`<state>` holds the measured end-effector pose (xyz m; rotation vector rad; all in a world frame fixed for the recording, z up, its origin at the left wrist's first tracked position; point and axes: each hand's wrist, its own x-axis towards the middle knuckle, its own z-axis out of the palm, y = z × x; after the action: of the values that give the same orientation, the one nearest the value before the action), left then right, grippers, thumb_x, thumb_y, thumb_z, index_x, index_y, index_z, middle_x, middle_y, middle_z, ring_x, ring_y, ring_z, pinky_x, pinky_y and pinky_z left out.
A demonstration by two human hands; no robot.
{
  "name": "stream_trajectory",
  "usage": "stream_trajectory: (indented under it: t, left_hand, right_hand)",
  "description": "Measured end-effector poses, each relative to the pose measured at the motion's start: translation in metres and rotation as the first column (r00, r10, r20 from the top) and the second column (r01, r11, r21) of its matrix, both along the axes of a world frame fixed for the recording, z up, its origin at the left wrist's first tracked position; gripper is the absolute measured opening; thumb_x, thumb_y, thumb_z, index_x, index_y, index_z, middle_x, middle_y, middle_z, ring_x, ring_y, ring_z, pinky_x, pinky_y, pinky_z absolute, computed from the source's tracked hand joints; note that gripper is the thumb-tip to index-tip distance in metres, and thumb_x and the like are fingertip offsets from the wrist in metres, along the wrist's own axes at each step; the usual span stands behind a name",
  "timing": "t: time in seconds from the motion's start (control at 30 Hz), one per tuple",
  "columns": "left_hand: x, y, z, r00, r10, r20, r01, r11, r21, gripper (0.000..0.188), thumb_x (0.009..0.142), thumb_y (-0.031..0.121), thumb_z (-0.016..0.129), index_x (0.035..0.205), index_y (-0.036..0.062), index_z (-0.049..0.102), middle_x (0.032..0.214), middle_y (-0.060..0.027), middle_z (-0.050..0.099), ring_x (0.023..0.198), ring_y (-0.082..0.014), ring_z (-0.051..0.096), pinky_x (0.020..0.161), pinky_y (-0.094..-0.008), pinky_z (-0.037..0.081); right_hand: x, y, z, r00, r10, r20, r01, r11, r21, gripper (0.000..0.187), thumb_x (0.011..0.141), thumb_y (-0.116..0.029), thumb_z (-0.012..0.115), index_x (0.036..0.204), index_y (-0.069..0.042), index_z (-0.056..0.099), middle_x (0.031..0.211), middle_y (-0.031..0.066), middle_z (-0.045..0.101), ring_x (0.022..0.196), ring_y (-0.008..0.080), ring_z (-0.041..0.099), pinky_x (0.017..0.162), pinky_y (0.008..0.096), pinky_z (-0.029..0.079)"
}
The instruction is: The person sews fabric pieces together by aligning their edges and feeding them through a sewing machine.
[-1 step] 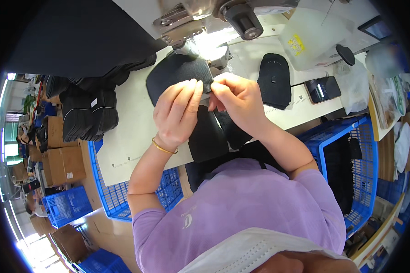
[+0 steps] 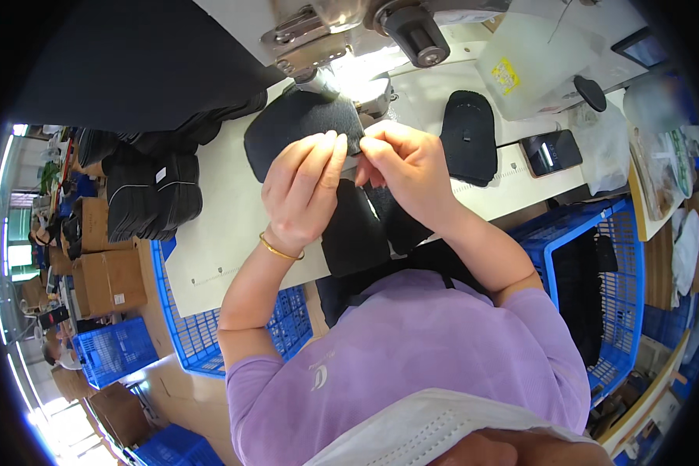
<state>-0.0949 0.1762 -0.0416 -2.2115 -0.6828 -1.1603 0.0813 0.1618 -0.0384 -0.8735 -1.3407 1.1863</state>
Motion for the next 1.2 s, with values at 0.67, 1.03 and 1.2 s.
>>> stream_trajectory:
  t: [0.67, 1.03, 1.2]
  left_hand:
    - [-0.005, 0.045, 0.012, 1.0, -0.031, -0.001, 0.031, 0.997, 0.067, 0.035, 0.06, -0.001, 0.065, 0.094, -0.0035, 0.07, 0.098, -0.0088, 0.067, 0.092, -0.0251, 0.065, 0.072, -0.036, 0.056]
    - [-0.002, 0.047, 0.014, 1.0, 0.006, -0.013, -0.005, 0.998, 0.059, 0.033, 0.061, 0.0, 0.066, 0.094, -0.0031, 0.07, 0.099, -0.0085, 0.065, 0.092, -0.0249, 0.064, 0.073, -0.0351, 0.055]
    - [-0.003, 0.044, 0.015, 1.0, 0.011, -0.023, -0.01, 0.999, 0.034, 0.033, 0.062, 0.001, 0.065, 0.094, -0.0032, 0.069, 0.099, -0.0086, 0.065, 0.092, -0.025, 0.064, 0.074, -0.0355, 0.055]
  right_hand:
    - [-0.002, 0.016, -0.01, 0.993, 0.052, -0.106, -0.06, 0.995, -0.081, 0.019, 0.097, -0.015, 0.056, 0.091, -0.002, 0.069, 0.071, 0.0038, 0.069, 0.055, 0.0049, 0.054, 0.052, 0.0208, 0.043]
    - [-0.001, 0.015, -0.009, 0.991, 0.09, -0.101, -0.103, 0.986, -0.128, 0.023, 0.099, -0.017, 0.055, 0.089, -0.001, 0.069, 0.071, 0.0039, 0.068, 0.055, 0.0047, 0.054, 0.052, 0.0208, 0.044]
    - [-0.004, 0.012, -0.011, 0.99, 0.1, -0.103, -0.114, 0.984, -0.137, 0.023, 0.098, -0.017, 0.055, 0.088, -0.002, 0.069, 0.07, 0.0036, 0.068, 0.055, 0.0045, 0.054, 0.052, 0.0202, 0.043]
